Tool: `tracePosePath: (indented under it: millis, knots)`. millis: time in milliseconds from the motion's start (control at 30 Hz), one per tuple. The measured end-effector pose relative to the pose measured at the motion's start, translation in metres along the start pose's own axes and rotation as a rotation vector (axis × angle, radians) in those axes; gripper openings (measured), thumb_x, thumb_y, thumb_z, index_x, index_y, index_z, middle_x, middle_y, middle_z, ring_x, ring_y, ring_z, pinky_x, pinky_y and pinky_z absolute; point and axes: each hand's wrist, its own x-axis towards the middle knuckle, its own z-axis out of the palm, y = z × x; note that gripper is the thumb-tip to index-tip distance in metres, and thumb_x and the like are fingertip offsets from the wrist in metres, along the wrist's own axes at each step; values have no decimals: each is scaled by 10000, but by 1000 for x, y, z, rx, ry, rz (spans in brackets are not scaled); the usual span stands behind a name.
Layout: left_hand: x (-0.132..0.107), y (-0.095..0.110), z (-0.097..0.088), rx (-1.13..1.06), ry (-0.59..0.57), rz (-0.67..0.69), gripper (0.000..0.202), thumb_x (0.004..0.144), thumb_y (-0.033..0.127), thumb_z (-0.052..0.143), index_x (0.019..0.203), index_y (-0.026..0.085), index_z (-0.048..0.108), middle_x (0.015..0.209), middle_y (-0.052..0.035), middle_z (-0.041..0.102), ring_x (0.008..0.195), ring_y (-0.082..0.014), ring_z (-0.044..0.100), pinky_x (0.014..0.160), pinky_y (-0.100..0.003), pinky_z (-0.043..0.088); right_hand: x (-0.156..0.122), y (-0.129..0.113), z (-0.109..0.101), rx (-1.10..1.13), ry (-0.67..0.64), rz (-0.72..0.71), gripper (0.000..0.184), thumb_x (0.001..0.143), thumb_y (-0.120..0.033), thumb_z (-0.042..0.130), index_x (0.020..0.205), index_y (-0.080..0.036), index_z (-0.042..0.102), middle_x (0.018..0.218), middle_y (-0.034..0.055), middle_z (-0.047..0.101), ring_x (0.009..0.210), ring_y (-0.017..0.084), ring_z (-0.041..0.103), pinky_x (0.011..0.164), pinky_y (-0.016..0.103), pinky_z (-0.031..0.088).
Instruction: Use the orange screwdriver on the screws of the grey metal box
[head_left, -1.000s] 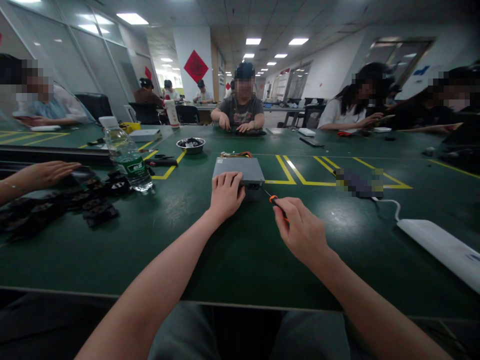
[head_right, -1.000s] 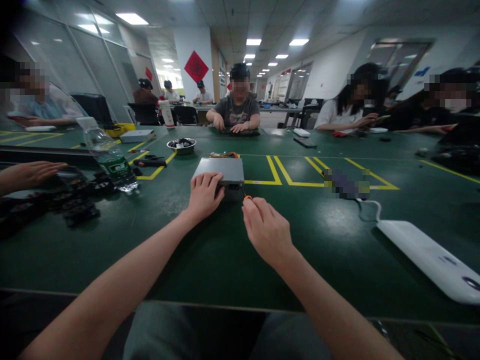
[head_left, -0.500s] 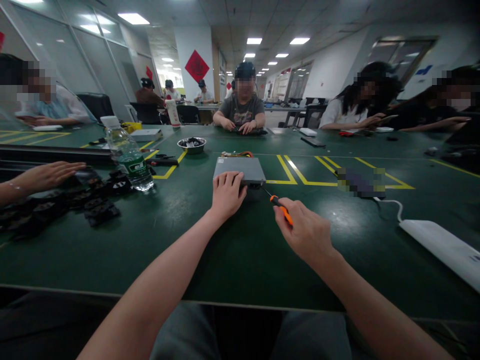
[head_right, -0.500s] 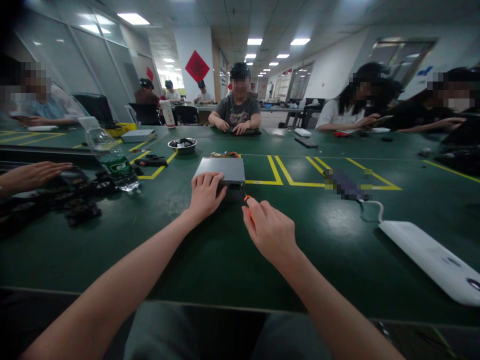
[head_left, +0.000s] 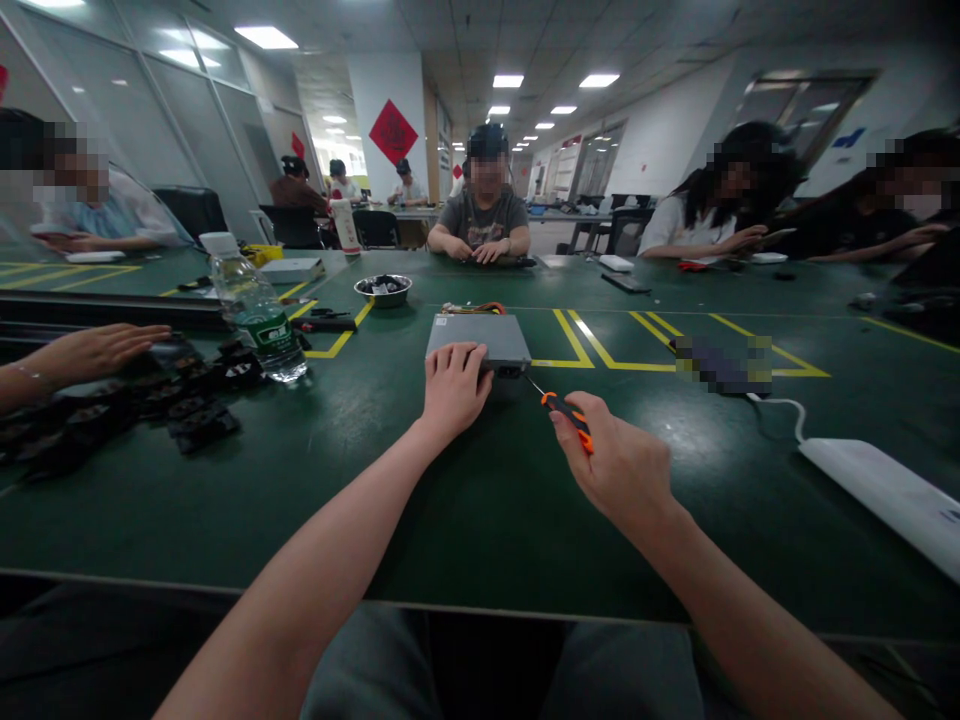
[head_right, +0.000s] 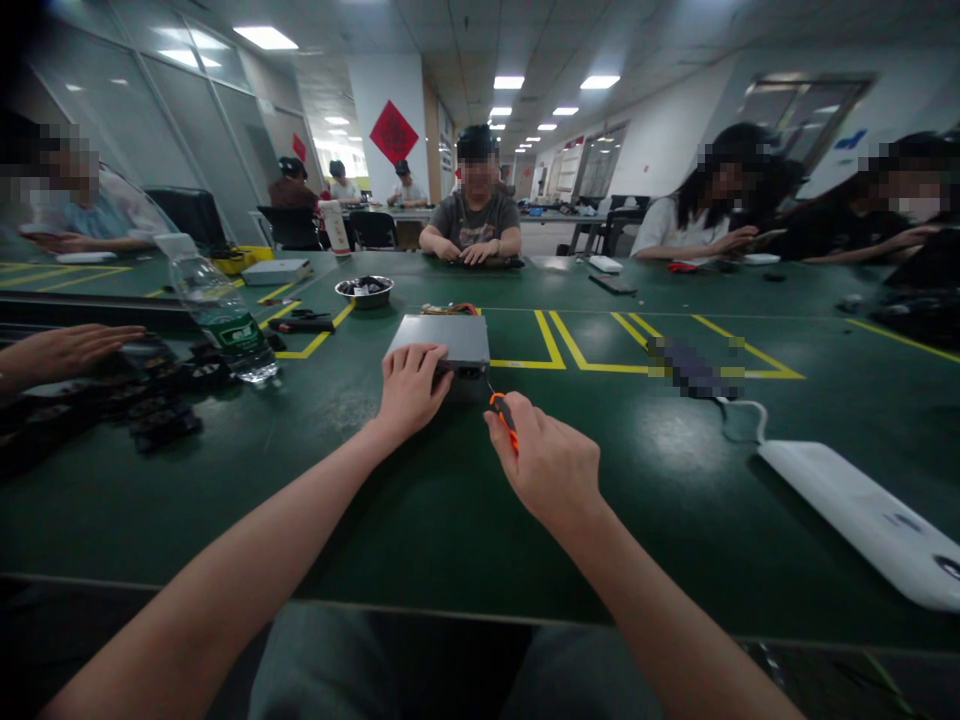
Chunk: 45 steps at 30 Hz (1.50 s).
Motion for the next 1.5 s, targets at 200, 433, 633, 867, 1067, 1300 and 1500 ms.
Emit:
tracePosePath:
  millis: [200,433,633,867,1067,1300,1500]
  knots:
    - [0,0,0,-4,7,-2,338,857,316,444,1178,215,483,1185,-82,517,1101,-267,405,929,-418,302,-2,-4,2,46,-28,-138,86,820,-205,463,823,-163,538,742,36,561,679,135,505,602,240,353]
    - [0,0,1,-7,7,-7,336,854,311,445,1175,220,487,1179,-83,518,1096,-268,410,924,-420,305,1,-3,-1,-14,-8,28,289,855,-427,434,844,-158,539,602,-7,543,512,110,469,493,232,267]
    - [0,-1,1,-4,6,-3,337,858,312,440,1180,221,482,1185,-77,515,1092,-265,411,927,-414,300,0,-5,0,-6,-40,-140,148,830,-253,444,785,-166,555,660,14,518,586,121,437,573,250,293]
    - [0,0,1,-2,9,-4,332,856,317,446,1171,220,488,1182,-73,519,1091,-267,407,931,-416,295,-2,-14,3,-18,-126,-252,119,774,-200,466,793,-199,584,743,48,480,695,168,381,621,286,283]
    - [0,0,1,-8,16,-5,330,855,314,451,1167,216,492,1179,-72,521,1095,-267,405,932,-412,297,-5,-6,-1,131,59,-231,51,755,-184,504,734,-178,550,677,17,477,646,135,395,604,267,320]
    - [0,0,2,2,19,-3,333,854,326,454,1168,220,490,1186,-66,517,1087,-262,410,934,-407,294,-4,-8,3,268,128,-232,26,750,-173,526,775,-172,534,687,14,497,649,131,437,597,263,346]
    - [0,0,1,3,27,1,333,853,321,457,1168,216,490,1178,-62,523,1079,-261,412,926,-402,298,-3,-12,13,226,35,-224,52,784,-192,497,772,-169,542,700,19,500,662,133,428,611,264,340]
